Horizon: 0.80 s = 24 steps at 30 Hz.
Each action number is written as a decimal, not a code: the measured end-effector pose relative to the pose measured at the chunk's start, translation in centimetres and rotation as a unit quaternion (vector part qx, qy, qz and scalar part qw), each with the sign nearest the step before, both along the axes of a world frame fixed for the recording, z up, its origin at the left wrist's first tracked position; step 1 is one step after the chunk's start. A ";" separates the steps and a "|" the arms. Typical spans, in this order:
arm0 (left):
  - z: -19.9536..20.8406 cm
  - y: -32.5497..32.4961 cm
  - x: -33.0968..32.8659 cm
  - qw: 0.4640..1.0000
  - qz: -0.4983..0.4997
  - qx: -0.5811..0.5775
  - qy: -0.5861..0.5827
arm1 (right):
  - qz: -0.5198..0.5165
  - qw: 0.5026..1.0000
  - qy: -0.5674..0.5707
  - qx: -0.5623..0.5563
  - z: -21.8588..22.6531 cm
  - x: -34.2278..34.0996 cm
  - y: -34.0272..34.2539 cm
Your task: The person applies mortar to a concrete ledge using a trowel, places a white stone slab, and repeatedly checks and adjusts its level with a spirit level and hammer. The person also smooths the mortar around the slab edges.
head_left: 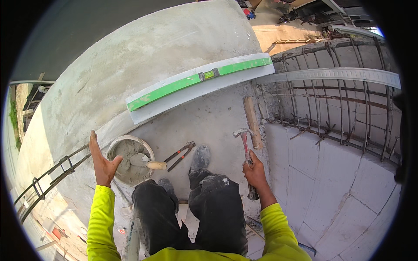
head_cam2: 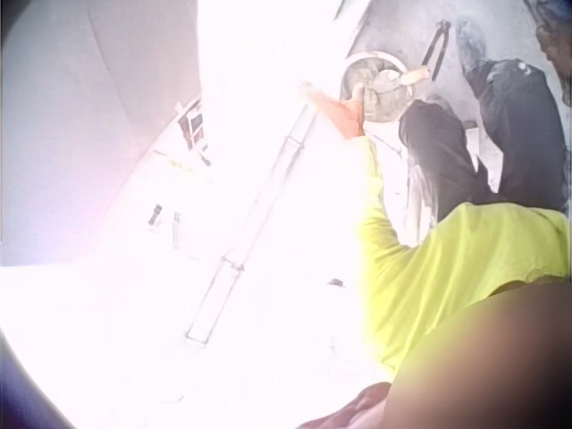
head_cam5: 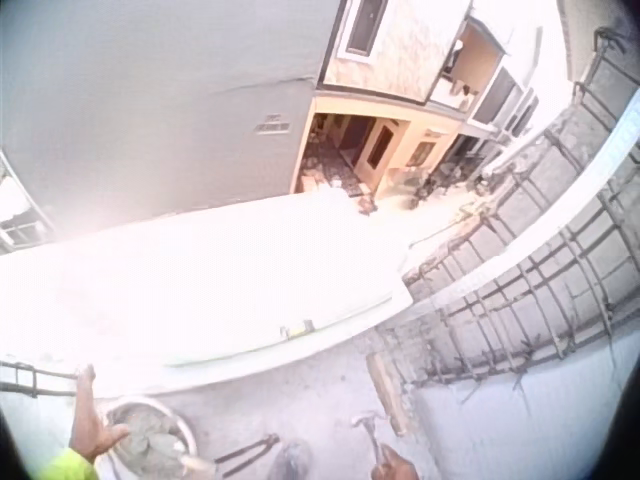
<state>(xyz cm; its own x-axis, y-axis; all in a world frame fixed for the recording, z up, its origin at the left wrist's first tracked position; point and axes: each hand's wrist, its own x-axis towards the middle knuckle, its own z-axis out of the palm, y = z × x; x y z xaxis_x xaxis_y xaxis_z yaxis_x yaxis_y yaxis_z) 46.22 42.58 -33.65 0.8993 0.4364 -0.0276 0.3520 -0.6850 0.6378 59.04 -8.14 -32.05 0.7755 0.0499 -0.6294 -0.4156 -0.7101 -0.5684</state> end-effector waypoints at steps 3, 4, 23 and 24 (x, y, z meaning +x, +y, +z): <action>5.6 -2.6 -1.1 0.999 0.029 0.004 0.046 | -0.048 0.997 -0.007 0.067 14.0 3.9 2.3; 7.3 -4.0 -1.1 0.999 0.024 -0.016 0.045 | -0.016 0.992 -0.067 0.107 17.8 5.4 3.3; -11.5 -6.8 8.4 0.753 0.448 -0.482 -0.005 | 0.691 0.664 -0.016 -0.287 0.5 54.3 19.5; -11.6 -7.3 8.3 0.850 0.378 -0.358 0.077 | 0.686 0.667 0.007 -0.291 -0.7 54.3 19.2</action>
<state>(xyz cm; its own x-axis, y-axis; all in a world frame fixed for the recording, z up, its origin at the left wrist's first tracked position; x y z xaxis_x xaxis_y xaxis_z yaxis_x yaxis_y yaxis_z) 54.50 35.30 -45.23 0.3310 0.7098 -0.6218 0.6356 0.3194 0.7029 113.33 11.10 -32.72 0.2446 0.4508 -0.8585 0.8496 -0.5264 -0.0343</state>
